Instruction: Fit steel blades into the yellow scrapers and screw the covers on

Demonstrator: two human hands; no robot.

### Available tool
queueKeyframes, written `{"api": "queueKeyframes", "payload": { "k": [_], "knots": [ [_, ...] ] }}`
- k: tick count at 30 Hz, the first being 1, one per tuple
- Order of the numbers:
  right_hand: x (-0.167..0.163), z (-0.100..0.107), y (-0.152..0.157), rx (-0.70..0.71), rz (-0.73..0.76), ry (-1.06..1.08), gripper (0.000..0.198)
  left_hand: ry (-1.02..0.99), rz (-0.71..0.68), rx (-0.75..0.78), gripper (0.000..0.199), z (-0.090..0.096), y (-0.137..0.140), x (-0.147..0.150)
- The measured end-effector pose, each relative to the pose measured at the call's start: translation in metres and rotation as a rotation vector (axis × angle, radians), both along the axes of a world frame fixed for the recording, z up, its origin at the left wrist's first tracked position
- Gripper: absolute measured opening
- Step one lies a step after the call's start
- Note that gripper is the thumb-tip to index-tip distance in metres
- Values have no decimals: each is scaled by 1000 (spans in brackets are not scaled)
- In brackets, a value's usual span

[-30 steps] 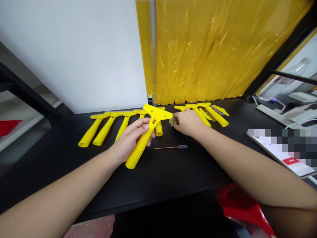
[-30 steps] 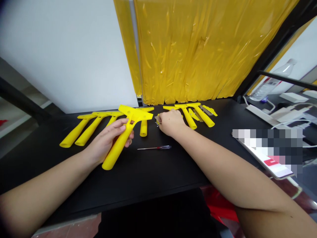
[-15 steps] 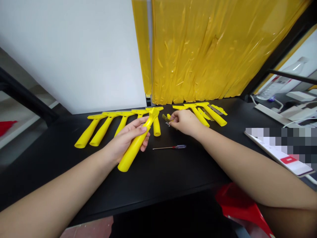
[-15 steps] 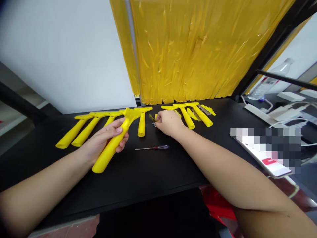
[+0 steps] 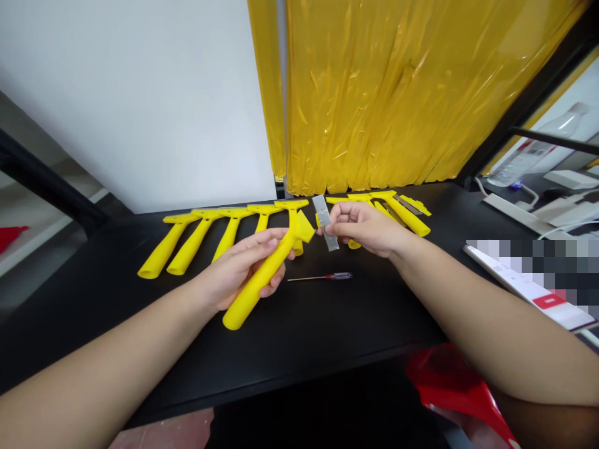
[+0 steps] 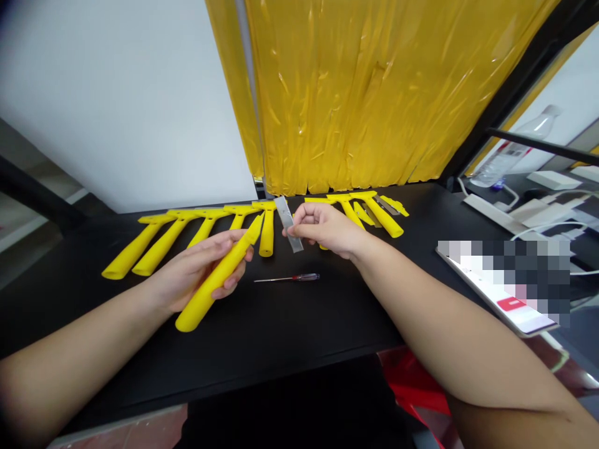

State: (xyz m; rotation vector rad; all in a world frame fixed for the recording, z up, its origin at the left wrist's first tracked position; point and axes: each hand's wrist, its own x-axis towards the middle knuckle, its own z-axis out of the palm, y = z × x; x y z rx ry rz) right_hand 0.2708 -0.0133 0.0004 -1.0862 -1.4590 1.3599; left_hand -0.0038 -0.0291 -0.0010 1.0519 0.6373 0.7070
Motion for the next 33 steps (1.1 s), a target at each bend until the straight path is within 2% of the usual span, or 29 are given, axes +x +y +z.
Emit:
{"api": "queueKeyframes", "payload": {
  "k": [7,13,24,33],
  "knots": [
    [-1,9,-7,-105,143,163,35,139,-63,72,57,1,-5,-1],
    [1,12,-9,-175,216,163,36,208,-70,125,56,0,-6,0],
    [-2,6,-11,-91,223,39,34,238,-103,99,59,0,-6,1],
    [0,6,-10,-36,289,6,29,224,-152,120,50,0,-5,0]
  ]
}}
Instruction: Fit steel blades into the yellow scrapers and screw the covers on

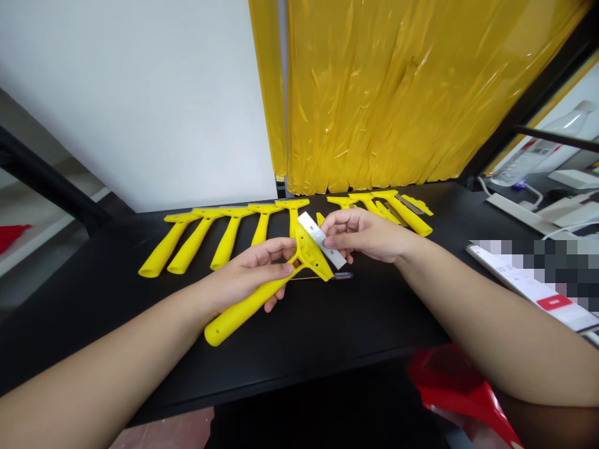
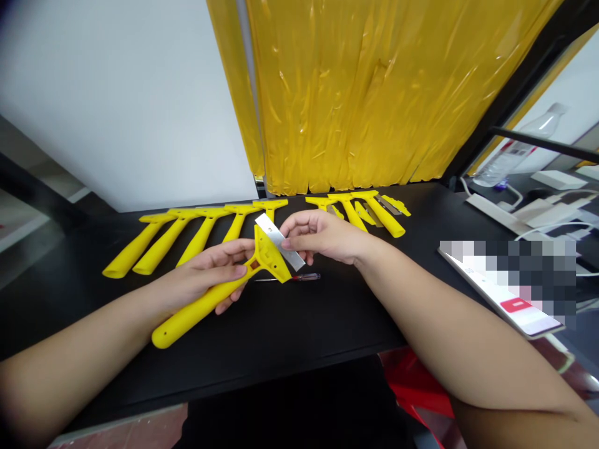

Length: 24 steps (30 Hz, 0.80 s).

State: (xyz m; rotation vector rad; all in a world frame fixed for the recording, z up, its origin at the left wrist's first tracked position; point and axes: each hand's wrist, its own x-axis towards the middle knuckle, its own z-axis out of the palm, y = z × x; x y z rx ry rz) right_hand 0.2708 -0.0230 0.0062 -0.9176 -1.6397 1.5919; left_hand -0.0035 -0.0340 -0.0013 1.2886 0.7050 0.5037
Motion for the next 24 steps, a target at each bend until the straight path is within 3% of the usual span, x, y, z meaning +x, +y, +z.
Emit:
{"api": "queueKeyframes", "payload": {
  "k": [6,12,18,24],
  "knots": [
    [0,3,-1,239,-104,32,16,10,0,-36,54,1,-1,-1],
    [1,0,2,432,-80,62,8,32,-26,-43,49,4,-1,0],
    [0,-1,1,366,-120,29,10,38,-33,-42,54,3,0,-1],
    [-3,-5,-1,206,-21,63,22,18,-67,-42,59,2,1,-2]
  ]
}}
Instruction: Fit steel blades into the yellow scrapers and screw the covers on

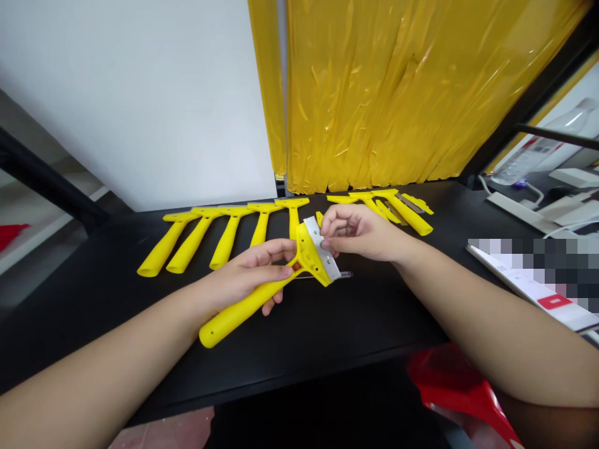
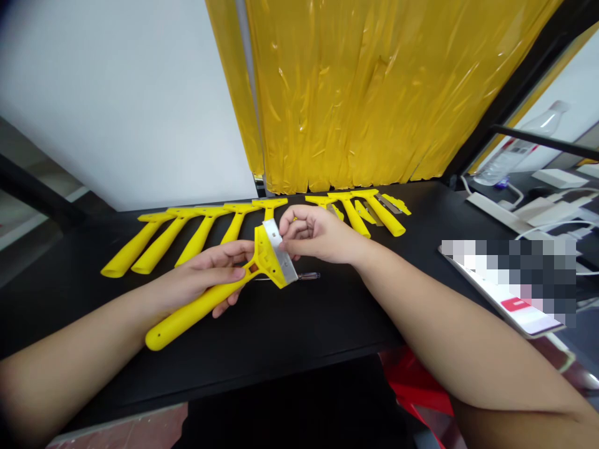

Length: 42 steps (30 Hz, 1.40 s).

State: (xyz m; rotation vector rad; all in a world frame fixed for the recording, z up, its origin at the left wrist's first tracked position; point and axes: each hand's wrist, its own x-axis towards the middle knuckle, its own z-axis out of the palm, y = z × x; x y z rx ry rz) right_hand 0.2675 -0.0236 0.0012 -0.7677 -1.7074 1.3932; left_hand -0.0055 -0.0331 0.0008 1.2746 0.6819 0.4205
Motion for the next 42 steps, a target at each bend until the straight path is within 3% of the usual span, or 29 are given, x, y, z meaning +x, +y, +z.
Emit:
{"api": "queueKeyframes", "payload": {
  "k": [6,19,27,42],
  "knots": [
    [-2,-5,1,-97,28,4,36,-2,-17,19,53,0,-1,1],
    [-10,-6,-3,-141,21,-85,26,41,-26,42,50,-3,-1,0],
    [-17,-7,-5,-280,-5,-114,26,19,-33,42,45,-3,-2,3],
    [-18,-2,-6,-331,-23,-91,28,24,-18,46,49,-1,-2,2]
  ]
}}
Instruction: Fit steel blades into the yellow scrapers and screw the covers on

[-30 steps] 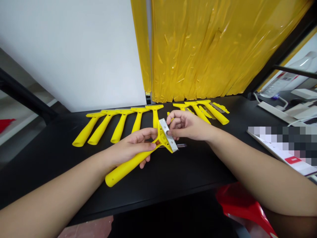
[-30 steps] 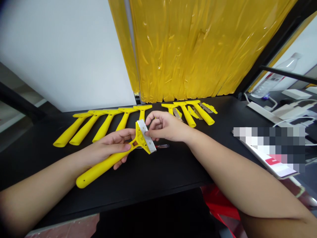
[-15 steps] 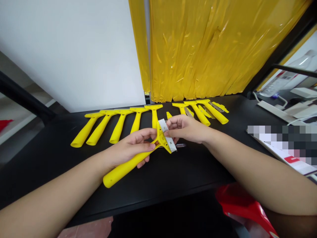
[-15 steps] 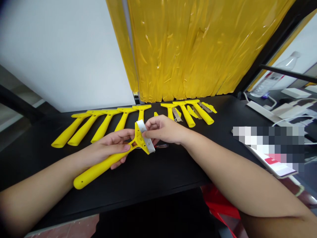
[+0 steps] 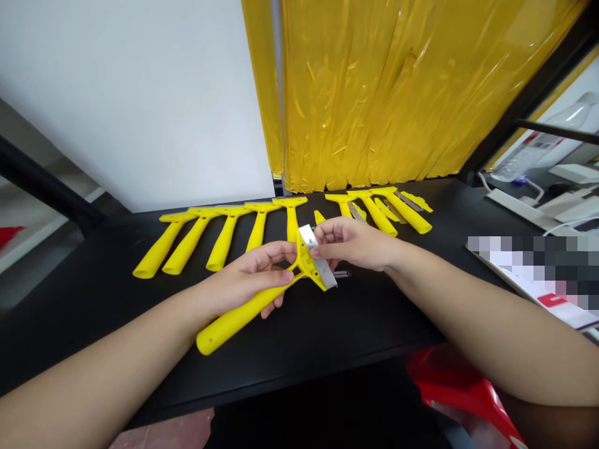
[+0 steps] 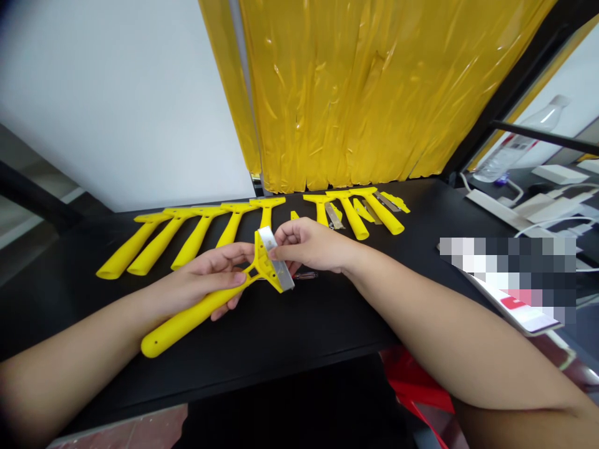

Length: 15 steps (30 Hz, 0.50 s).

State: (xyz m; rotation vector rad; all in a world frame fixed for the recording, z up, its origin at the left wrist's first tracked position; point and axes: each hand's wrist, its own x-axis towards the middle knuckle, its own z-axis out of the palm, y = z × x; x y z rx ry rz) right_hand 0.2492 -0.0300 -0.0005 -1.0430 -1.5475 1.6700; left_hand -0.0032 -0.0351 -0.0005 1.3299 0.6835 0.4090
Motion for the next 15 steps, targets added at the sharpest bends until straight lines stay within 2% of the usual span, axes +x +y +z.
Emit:
{"api": "queueKeyframes", "payload": {
  "k": [6,9,12,15],
  "knots": [
    [-2,0,1,5,-39,-63,20,24,-6,80,48,-5,-1,3],
    [-2,-1,1,31,-73,-96,17,1,47,191,54,-7,-4,6],
    [-2,-2,1,31,-57,-95,23,26,91,298,67,-7,-10,6],
    [-2,-4,1,31,-24,-97,24,142,53,457,63,-6,-15,4]
  ]
}}
